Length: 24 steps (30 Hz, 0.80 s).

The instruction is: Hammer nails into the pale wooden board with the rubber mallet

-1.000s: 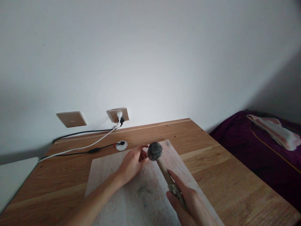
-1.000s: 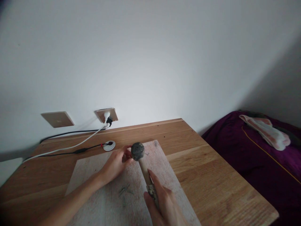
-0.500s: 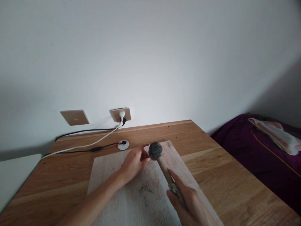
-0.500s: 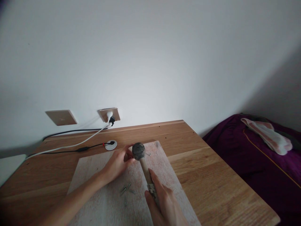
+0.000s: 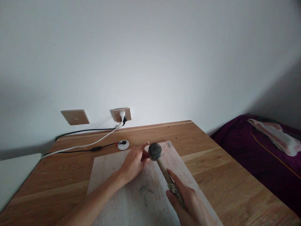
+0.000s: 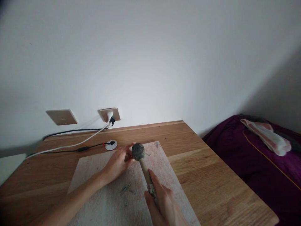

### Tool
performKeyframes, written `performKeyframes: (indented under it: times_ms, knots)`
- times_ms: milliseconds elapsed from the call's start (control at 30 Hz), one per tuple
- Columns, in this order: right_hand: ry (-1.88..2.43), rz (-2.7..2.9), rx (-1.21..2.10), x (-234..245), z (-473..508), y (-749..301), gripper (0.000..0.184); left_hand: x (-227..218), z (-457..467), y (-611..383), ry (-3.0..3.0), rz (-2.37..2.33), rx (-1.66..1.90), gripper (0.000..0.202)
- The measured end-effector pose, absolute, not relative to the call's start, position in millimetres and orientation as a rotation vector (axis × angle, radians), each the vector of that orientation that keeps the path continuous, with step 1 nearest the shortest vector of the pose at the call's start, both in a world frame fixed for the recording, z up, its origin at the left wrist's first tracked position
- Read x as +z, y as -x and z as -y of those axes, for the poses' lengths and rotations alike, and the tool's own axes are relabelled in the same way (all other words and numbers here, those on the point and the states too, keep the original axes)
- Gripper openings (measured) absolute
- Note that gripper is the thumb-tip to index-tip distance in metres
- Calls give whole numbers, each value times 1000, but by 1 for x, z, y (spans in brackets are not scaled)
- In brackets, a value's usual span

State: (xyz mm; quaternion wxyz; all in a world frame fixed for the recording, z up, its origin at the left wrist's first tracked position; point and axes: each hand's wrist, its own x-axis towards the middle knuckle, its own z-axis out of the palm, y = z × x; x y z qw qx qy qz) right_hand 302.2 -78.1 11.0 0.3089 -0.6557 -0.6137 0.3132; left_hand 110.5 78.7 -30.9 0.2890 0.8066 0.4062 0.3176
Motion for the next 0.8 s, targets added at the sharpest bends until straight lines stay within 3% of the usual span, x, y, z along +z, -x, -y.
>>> performKeyframes:
  times_ms: [800]
  knots:
    - [1688, 1615, 837, 0, 79, -305, 65, -20, -78, -113, -2117, -1181, 787, 64]
